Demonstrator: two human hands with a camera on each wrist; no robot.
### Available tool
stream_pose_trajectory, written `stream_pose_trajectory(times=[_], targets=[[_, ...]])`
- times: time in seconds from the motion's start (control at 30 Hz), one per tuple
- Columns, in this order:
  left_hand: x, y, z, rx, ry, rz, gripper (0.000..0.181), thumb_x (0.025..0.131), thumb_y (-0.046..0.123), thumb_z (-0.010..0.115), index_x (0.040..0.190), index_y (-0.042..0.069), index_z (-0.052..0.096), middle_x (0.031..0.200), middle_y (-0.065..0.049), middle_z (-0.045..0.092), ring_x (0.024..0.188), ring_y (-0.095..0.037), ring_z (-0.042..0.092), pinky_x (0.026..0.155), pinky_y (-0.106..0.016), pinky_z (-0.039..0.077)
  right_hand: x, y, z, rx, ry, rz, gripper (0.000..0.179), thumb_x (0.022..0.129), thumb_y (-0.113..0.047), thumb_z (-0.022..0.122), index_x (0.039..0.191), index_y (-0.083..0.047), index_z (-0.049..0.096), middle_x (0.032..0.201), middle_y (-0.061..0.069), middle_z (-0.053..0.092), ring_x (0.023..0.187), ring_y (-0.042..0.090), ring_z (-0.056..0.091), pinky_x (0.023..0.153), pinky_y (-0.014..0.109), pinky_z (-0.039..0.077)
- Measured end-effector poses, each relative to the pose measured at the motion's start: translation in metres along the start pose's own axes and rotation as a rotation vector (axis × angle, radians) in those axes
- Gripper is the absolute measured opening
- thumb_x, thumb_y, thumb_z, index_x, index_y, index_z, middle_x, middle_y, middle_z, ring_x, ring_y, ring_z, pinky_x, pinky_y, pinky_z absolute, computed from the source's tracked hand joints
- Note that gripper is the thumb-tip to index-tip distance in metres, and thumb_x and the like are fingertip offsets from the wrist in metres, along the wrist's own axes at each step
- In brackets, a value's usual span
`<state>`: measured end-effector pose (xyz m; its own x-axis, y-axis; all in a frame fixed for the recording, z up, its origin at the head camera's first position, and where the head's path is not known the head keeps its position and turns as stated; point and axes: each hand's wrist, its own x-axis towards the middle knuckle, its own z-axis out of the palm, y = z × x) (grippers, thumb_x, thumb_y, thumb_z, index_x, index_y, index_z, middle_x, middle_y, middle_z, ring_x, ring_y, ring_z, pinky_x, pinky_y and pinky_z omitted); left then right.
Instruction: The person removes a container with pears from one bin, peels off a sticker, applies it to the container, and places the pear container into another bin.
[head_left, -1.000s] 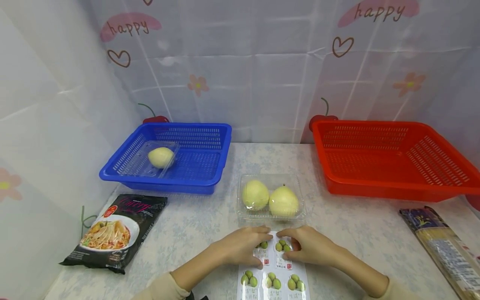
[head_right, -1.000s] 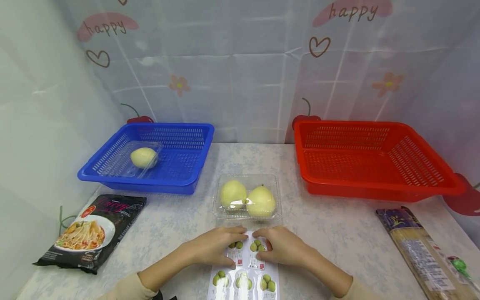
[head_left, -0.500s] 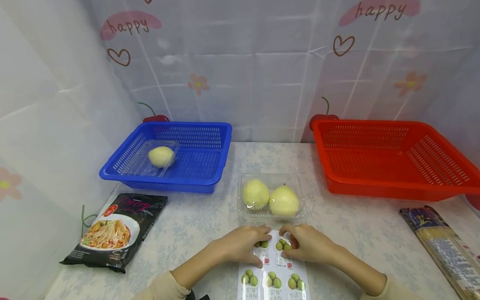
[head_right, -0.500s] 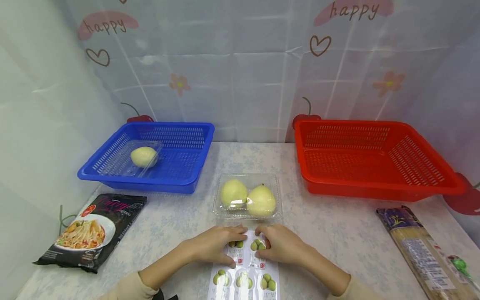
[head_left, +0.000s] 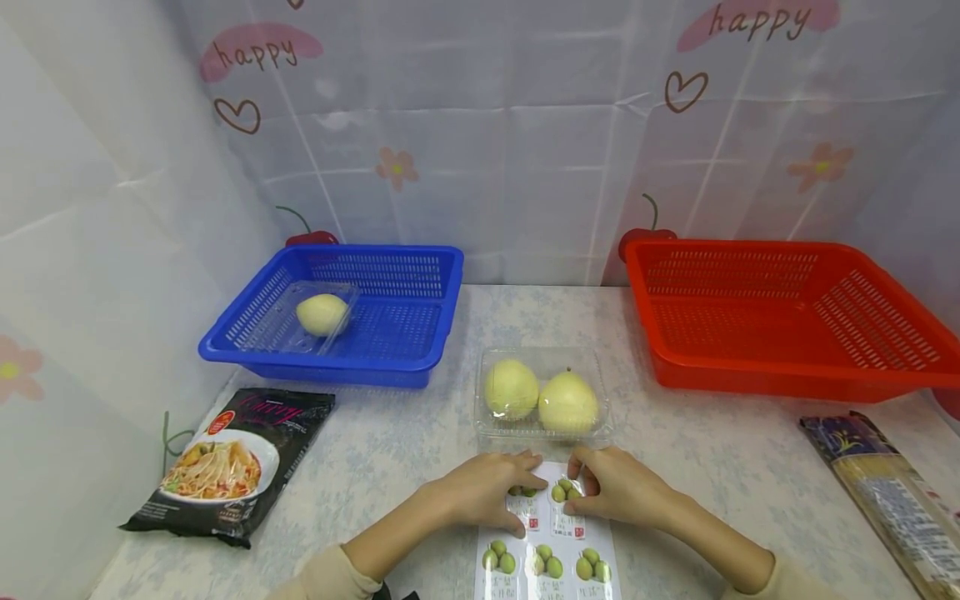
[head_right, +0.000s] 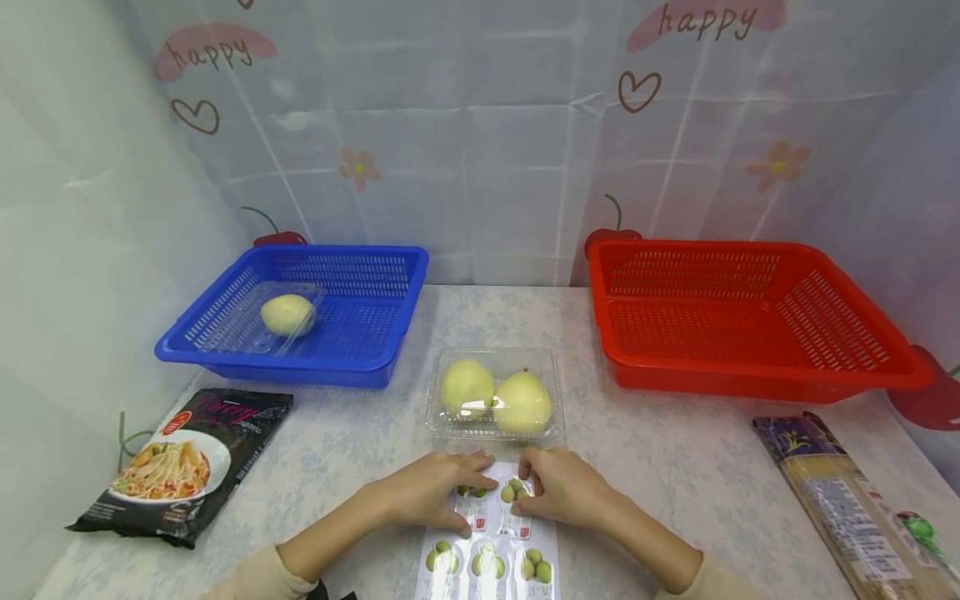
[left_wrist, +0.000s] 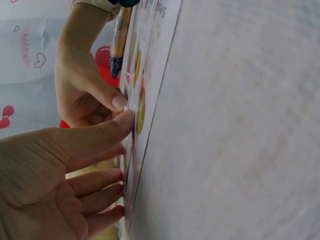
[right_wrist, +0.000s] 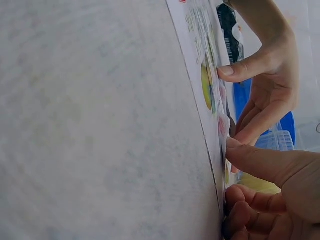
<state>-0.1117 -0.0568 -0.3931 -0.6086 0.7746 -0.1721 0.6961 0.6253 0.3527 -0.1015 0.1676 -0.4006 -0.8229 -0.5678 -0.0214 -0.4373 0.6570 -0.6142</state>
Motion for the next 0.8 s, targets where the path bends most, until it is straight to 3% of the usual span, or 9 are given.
stream_pose_trajectory(times=[0.43, 0.67, 0.8], targets=[[0.001, 0.001, 0.0, 0.013, 0.0, -0.011, 0.061, 0.072, 0.033, 0.081, 0.127, 0.016, 0.061, 0.142, -0.004, 0.045, 0.133, -0.018, 0.039, 0.107, -0.033, 0.035, 0.002, 0.001, 0.003, 0.055, -0.007, 0.002, 0.031, 0.074, -0.019, 0.08, 0.091, -0.009, 0.057, 0.062, -0.012, 0.047, 0.054, -0.002, 0.04, 0.049, 0.018, 0.036], [0.001, 0.001, 0.001, 0.025, -0.004, -0.019, 0.064, 0.072, 0.034, 0.08, 0.129, 0.014, 0.059, 0.143, -0.003, 0.044, 0.133, -0.017, 0.039, 0.107, -0.031, 0.034, 0.003, 0.0, 0.009, -0.002, 0.091, 0.006, 0.013, 0.083, -0.012, 0.07, 0.086, -0.009, 0.059, 0.062, -0.011, 0.045, 0.054, -0.001, 0.038, 0.048, 0.019, 0.036], [0.001, 0.0, 0.0, 0.02, -0.005, -0.021, 0.065, 0.072, 0.034, 0.08, 0.129, 0.012, 0.058, 0.143, -0.003, 0.044, 0.133, -0.016, 0.038, 0.107, -0.031, 0.034, 0.005, -0.002, 0.013, -0.021, 0.146, 0.035, 0.011, 0.082, -0.003, 0.067, 0.08, -0.009, 0.058, 0.061, -0.009, 0.044, 0.053, 0.0, 0.036, 0.046, 0.018, 0.034]])
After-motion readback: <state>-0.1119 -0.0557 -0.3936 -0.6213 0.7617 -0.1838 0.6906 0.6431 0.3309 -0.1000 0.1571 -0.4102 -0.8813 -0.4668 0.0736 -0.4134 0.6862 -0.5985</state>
